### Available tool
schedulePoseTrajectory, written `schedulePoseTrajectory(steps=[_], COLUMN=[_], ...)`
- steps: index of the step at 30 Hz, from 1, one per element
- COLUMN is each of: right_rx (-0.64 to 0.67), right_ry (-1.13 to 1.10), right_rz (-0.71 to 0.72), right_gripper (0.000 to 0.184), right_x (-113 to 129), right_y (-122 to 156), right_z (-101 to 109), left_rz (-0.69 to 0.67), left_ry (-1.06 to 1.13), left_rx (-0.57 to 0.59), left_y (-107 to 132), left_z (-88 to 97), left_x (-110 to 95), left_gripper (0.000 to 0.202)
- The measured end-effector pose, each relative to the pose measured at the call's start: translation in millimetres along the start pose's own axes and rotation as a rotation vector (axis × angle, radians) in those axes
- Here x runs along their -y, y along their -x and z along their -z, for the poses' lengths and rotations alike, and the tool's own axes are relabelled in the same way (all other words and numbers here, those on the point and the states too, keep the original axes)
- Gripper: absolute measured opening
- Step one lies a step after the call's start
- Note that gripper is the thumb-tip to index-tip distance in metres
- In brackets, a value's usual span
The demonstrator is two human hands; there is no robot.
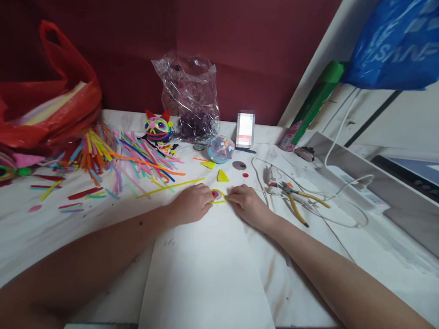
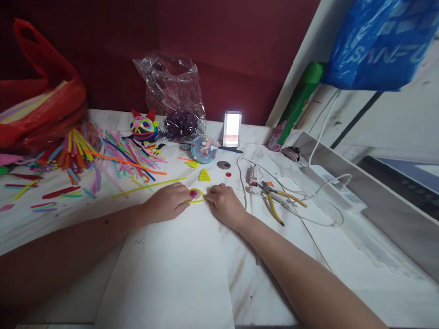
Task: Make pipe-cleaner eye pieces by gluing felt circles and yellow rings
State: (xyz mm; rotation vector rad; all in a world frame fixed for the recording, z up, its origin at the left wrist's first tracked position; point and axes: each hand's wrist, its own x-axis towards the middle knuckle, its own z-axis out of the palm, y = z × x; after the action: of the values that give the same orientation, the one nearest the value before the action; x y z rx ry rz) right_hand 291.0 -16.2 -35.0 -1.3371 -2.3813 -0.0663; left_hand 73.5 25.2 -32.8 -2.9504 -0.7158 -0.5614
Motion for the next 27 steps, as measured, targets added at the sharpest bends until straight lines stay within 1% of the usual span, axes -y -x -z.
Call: schedulePoseTrajectory(steps=[4,9,14,17,23,27], right_rx=[-0.026,-0.098,-0.058,-0.062,-0.062,-0.071], right_ry=[-0.017,-0.109,-0.106,-0.109,-0.153,-0.203], right_rz=[0.035,0.020,0.065,0.075,0.009,0.002], right_gripper=[0.024,0.028,0.026,0.028,0.030,0.031], right_x=[-0.8,-5.9,-10.0,-10.8,-11.2,-9.0], right_y=[1.1,1.9,2.5,3.2,2.2,1.3], right_z=[-2.4,-7.5,-6.1,-5.5,-7.4,-9.3], left_rz=[-0.027,-0.053,-0.052,-0.055,-0.066,-0.065], left_ry=[-0.048,-0.072,-0.076,-0.080,-0.095,-0.099], left_rx=[0.001,-0.001,0.008,0.007,0.004,0.012], left_y=[-1.6,-2.8,-2.6,-2.5,-2.1,-2.0], left_z=[1.4,2.8,1.9,0.7,-1.1,-0.8], left_x=[1.1,0.6,0.2,0.7,2.0,2.5], left_gripper=[0.019,0.021,0.021,0.021,0.021,0.020])
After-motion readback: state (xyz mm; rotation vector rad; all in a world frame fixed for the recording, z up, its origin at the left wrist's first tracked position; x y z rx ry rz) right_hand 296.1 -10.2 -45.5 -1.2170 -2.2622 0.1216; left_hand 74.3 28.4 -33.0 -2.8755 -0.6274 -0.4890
